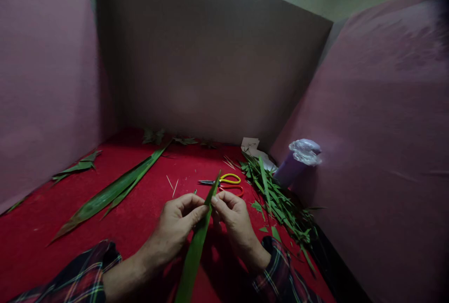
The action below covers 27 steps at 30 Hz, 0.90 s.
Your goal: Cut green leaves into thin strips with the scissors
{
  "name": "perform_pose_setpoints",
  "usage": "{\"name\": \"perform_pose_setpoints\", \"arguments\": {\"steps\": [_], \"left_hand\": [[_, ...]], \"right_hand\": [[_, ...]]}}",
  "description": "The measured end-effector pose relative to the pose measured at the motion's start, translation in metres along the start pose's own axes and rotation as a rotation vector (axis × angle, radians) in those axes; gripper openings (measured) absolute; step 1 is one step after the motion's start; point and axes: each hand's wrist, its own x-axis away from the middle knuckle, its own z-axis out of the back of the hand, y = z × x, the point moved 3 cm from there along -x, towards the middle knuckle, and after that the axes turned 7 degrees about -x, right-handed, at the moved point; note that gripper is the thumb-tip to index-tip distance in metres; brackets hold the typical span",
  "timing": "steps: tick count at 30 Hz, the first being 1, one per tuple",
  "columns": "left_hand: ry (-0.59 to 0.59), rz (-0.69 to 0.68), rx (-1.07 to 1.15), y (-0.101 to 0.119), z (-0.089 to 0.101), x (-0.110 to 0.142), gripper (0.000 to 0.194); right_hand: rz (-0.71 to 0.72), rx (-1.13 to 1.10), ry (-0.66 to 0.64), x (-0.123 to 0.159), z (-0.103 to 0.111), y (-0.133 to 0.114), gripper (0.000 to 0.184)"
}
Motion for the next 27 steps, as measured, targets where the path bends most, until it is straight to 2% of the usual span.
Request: {"name": "perform_pose_setpoints", "arguments": {"steps": [4,8,11,16,18,27], "left_hand": [[-0.075,0.119,0.013,-0.004,-0.001,-0.003,0.021],[-0.062,0.143,0.008,-0.006,0.000,-0.004,0.021],[-0.056,0.119,-0.001,-0.005,-0.001,-0.001,0.019],[-0.053,-0.034,-0.035,0.002,-0.003,0.004,0.016],[-0.047,-0.043,-0.024,0.002,-0.002,0.003,0.016],[-0.144,0.207,-0.013,-0.011,-0.003,-0.002,0.028]], "right_hand": [[0.020,0.006,0.009,-0.002,0.004,-0.001,0.028],[0.030,-0.003,0.018,-0.004,0.007,-0.003,0.027],[0.033,-0.011,0.037,-0.005,0.009,-0.001,0.027],[0.016,-0.031,0.078,-0.008,0.013,0.005,0.026],[0.013,-0.033,0.084,-0.009,0.014,0.006,0.027],[0.091,-0.012,0.123,-0.009,0.018,0.000,0.027]]}}
